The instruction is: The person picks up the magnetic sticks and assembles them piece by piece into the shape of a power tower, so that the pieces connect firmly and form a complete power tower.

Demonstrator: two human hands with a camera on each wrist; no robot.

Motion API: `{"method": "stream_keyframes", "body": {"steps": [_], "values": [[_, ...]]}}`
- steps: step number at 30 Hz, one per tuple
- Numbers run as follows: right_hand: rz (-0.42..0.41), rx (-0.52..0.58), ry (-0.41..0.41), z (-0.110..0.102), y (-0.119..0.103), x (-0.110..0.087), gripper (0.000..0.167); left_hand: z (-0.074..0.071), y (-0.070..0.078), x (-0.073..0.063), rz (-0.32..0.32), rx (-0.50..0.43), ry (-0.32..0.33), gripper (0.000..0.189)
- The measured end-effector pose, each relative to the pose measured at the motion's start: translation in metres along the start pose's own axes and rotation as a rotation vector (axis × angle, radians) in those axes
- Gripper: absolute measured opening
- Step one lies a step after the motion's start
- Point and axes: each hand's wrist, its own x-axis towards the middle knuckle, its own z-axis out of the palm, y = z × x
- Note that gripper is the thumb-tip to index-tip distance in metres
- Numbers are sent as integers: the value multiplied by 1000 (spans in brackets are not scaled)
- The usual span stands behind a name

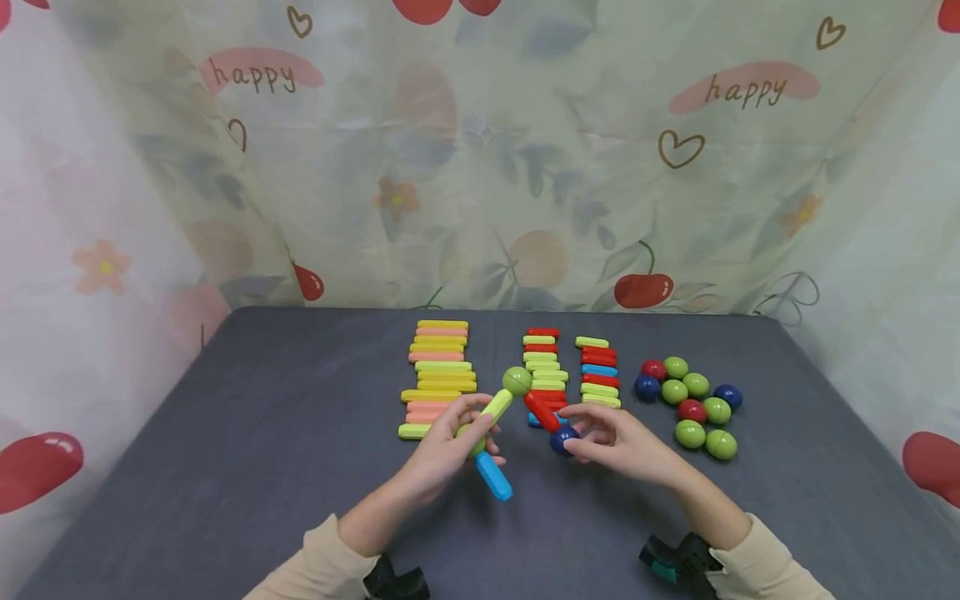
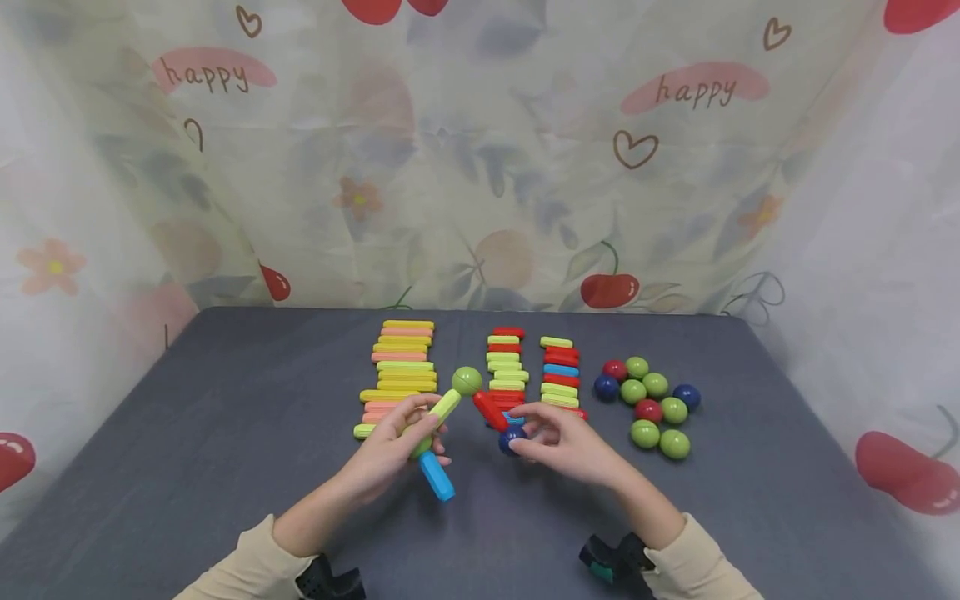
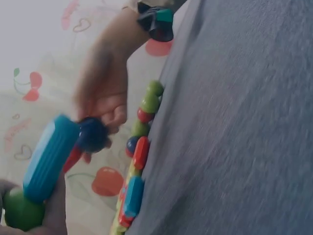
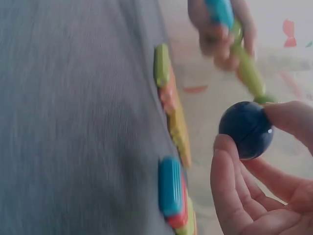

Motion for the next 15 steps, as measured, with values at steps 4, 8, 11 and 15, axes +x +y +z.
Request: {"method": "stream_keyframes", "body": {"steps": [4,8,11,15], "values": [[54,94,-36,11,-8,4,43,9,-2,2,27,-23,102,42],[76,173,-61,22,-14,7,43,17,-4,4,39,-43,168,41],[96,263,-105,29,-16,9,44,20,-4,3,37,-53,192,42],[170,416,-181,33,-17,8,48,21,-3,2,11,-64,201,44]]}}
